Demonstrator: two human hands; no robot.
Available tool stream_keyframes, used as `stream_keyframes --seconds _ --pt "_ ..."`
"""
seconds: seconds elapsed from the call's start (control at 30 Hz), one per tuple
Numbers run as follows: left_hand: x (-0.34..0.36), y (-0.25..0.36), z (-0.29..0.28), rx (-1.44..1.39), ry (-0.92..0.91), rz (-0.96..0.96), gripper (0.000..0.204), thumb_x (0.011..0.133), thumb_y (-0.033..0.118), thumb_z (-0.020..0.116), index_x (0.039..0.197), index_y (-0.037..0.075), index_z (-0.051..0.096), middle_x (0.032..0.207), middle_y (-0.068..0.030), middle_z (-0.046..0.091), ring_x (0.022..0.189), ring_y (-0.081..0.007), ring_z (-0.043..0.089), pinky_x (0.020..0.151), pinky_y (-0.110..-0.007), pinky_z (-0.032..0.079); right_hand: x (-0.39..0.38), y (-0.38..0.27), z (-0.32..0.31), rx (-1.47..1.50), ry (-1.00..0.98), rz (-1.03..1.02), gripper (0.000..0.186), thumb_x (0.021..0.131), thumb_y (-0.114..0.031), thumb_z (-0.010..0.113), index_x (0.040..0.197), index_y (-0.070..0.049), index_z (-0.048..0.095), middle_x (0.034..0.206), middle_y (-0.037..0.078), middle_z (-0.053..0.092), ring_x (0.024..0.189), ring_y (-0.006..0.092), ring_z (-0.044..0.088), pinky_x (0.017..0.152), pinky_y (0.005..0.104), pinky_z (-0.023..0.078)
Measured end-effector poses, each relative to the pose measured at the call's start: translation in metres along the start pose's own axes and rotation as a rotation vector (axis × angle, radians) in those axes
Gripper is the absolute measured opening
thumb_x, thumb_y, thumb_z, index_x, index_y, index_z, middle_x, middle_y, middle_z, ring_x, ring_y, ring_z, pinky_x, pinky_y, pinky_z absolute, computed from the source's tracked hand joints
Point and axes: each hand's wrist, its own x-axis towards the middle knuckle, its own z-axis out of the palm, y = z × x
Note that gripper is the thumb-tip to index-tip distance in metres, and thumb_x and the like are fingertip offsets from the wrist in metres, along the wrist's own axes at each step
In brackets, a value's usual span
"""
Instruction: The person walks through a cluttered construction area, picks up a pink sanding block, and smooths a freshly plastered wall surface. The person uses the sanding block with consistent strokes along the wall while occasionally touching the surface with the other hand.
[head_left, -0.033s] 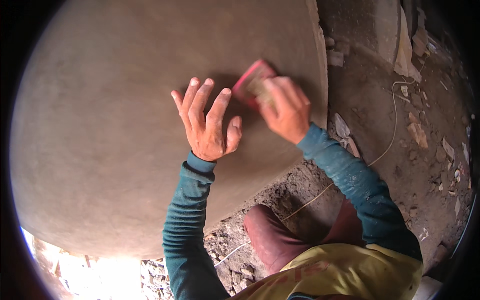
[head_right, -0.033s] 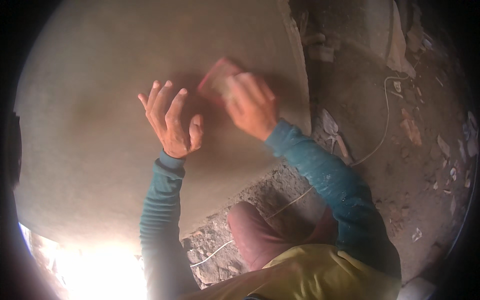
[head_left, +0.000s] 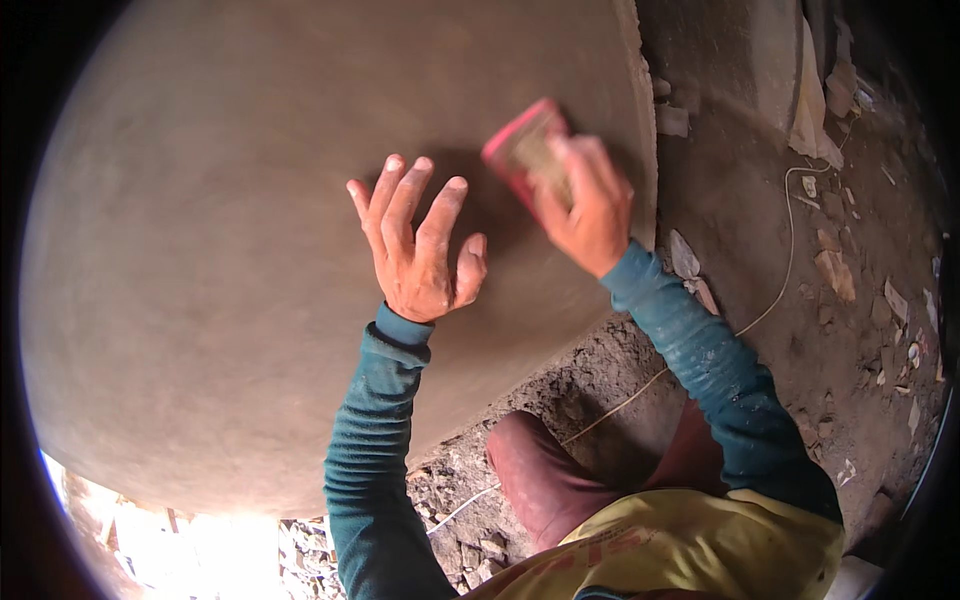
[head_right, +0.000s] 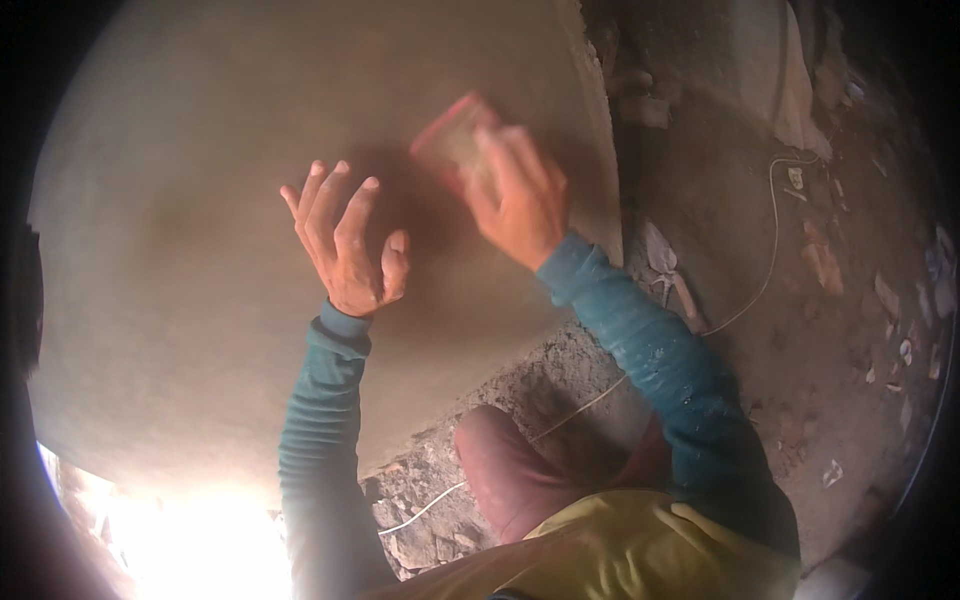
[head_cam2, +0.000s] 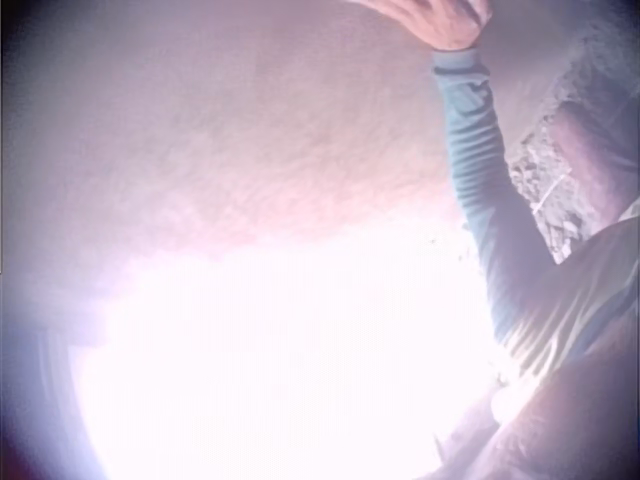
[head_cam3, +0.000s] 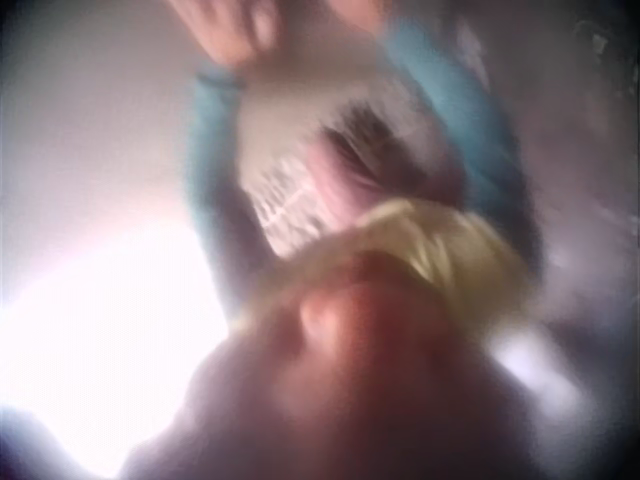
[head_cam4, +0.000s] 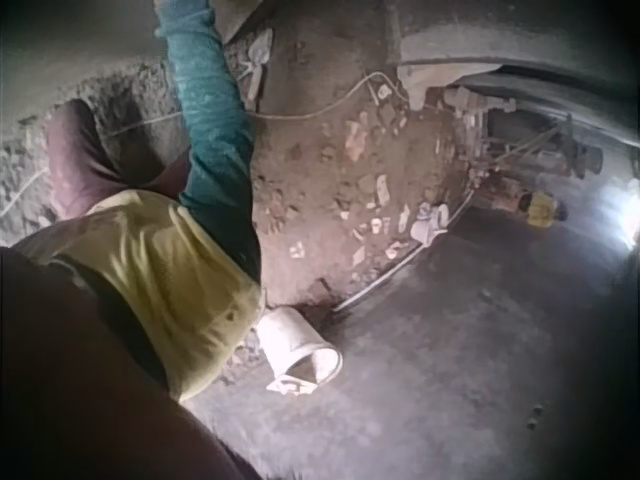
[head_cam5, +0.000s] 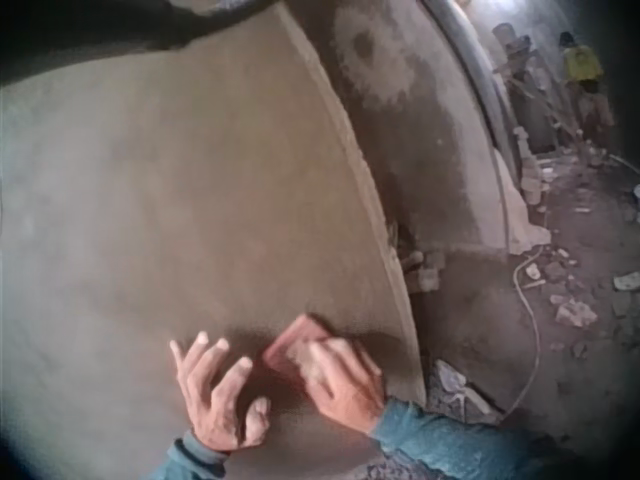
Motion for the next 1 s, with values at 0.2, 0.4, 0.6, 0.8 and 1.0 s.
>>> stream_keyframes --seconds 0.2,0.4,0.6,0.8,1.0 --pt "-0.001 -0.004 -0.001 -0.009 0.047 -0.054 0.051 0.097 0.034 0.064 0.142 0.01 0.065 0.15 -0.0199 0.056 0.148 -0.0448 0.047 0.13 -0.068 0.016 0.007 -0.028 0.014 0.021 -0.113 -0.005 0.052 0.087 -0.015 0.078 0.136 -0.005 0.064 0.125 0.017 0.066 0.11 0.041 0.068 0.086 0.0505 0.059" --pt "-0.001 -0.003 0.0 -0.009 0.036 -0.049 0.051 0.097 0.035 0.064 0.141 0.011 0.067 0.151 -0.0194 0.055 0.148 -0.0441 0.047 0.131 -0.067 0.016 0.009 0.012 -0.003 -0.01 0.05 0.18 0.044 0.095 -0.022 0.077 0.132 -0.004 0.062 0.112 0.019 0.067 0.095 0.0436 0.07 0.076 0.0518 0.058" --pt "-0.007 -0.006 0.001 -0.055 0.107 -0.052 0.053 0.099 0.037 0.062 0.144 0.01 0.063 0.151 -0.0213 0.055 0.147 -0.0452 0.048 0.13 -0.068 0.015 -0.038 -0.04 0.016 -0.004 -0.129 -0.042 0.056 0.084 -0.011 0.078 0.137 -0.004 0.063 0.125 0.016 0.066 0.108 0.0411 0.07 0.087 0.0491 0.061" --pt "-0.002 -0.005 0.005 -0.085 0.104 -0.026 0.057 0.101 0.04 0.06 0.148 0.008 0.057 0.153 -0.0247 0.051 0.149 -0.0482 0.045 0.129 -0.069 0.014 0.031 -0.037 0.013 0.05 0.001 0.131 0.048 0.09 -0.015 0.077 0.134 -0.003 0.063 0.12 0.018 0.065 0.101 0.0428 0.069 0.079 0.0501 0.059" --pt "0.001 -0.003 -0.012 -0.101 0.072 -0.039 0.06 0.102 0.039 0.057 0.151 0.005 0.05 0.156 -0.0266 0.049 0.15 -0.0498 0.042 0.129 -0.069 0.016 -0.031 -0.03 0.005 -0.011 -0.162 0.021 0.052 0.086 -0.012 0.078 0.135 -0.004 0.063 0.125 0.016 0.065 0.109 0.0396 0.067 0.086 0.0503 0.059"
